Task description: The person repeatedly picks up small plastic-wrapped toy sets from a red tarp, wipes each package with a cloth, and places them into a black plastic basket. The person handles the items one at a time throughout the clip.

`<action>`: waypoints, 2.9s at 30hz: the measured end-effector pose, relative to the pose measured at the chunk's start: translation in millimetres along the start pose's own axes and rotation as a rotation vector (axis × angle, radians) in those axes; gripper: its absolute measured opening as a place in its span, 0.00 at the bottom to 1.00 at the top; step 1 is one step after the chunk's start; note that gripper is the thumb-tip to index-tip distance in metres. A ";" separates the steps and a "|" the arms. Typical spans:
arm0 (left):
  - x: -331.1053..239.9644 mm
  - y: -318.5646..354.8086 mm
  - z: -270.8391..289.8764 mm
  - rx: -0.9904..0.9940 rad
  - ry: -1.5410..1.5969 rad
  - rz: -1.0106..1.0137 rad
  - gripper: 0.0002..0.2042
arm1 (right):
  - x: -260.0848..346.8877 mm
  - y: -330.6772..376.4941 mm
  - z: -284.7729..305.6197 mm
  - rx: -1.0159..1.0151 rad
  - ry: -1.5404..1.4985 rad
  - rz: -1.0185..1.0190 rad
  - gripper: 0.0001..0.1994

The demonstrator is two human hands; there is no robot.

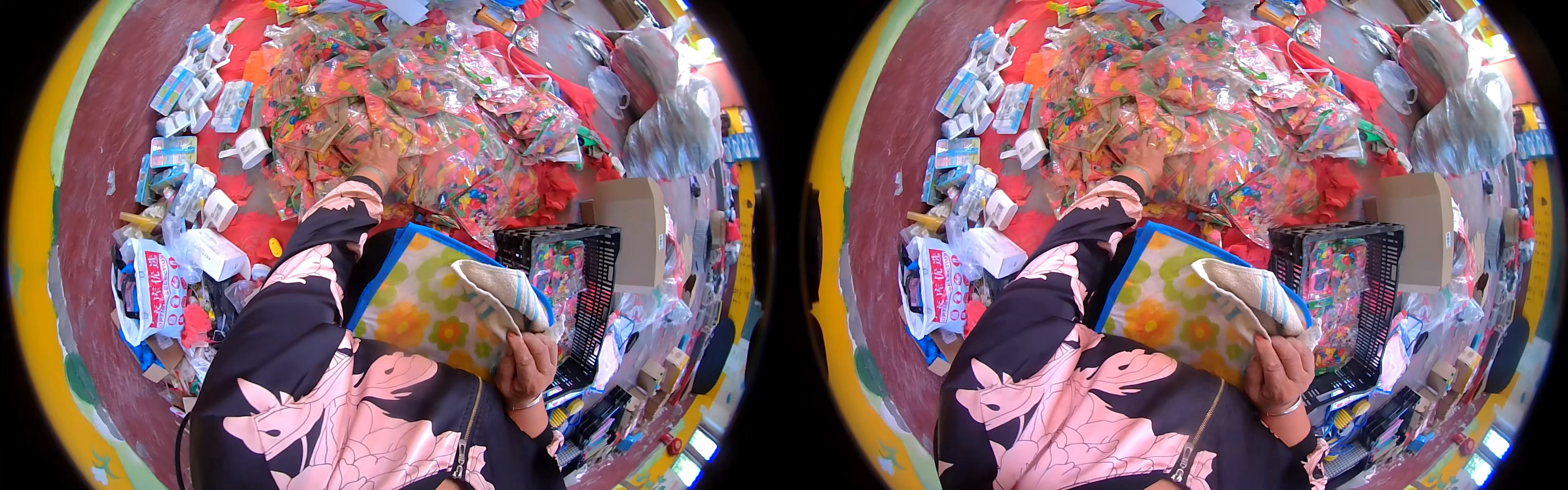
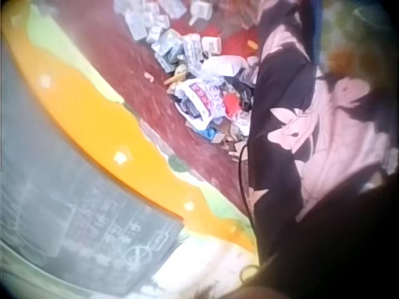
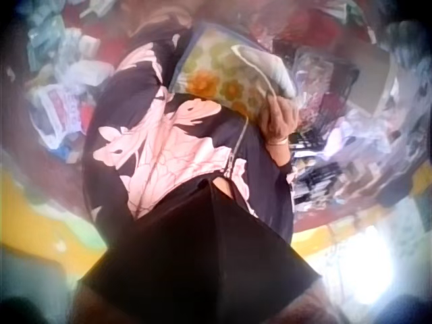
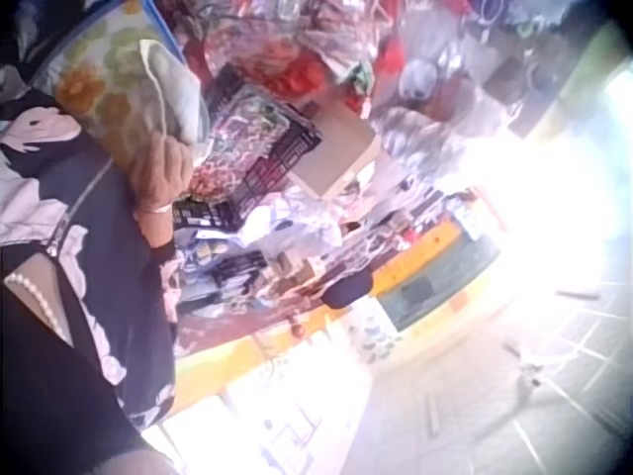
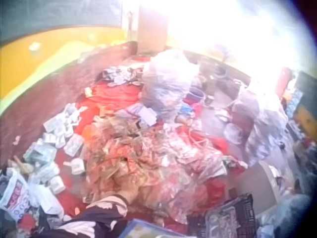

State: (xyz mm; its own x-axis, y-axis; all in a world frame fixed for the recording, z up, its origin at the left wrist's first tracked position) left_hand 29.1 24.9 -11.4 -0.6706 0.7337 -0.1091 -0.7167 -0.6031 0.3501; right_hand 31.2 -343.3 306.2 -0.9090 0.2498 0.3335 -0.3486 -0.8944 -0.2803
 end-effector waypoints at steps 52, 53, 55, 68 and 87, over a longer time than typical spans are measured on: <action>-113.2 344.9 231.6 0.504 2.203 -0.510 0.16 | 13.6 -52.5 115.9 -0.011 -1.359 -0.428 0.11; -105.6 343.8 233.8 0.412 2.183 -0.498 0.15 | 8.8 -51.2 122.3 0.005 -1.382 -0.424 0.10; -100.5 346.7 249.1 0.262 2.129 -0.483 0.13 | -23.2 -42.3 127.8 -0.099 -1.253 -0.474 0.11; -116.5 326.7 190.1 0.585 2.132 -0.431 0.15 | -1.2 -14.6 130.9 -0.012 -0.986 -0.316 0.12; -110.0 356.2 224.7 0.762 2.247 -0.793 0.20 | -41.0 25.4 154.9 -0.239 -1.229 -0.622 0.09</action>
State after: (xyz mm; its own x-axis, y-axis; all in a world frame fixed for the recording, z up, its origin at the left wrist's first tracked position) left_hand -109.4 -200.2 334.3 0.0723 -0.8714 -0.4853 -0.9880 0.0039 -0.1542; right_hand 94.9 -433.8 424.8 0.1432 -0.0147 0.9896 -0.7593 -0.6429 0.1003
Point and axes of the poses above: each hand's wrist, its own y-axis away from the middle knuckle, its own z-axis out of the back of the hand, x = y × z, the point moved 4 cm from there along -y, towards the middle knuckle, and after that the axes turned 4 degrees about x, right-handed, at the moved point
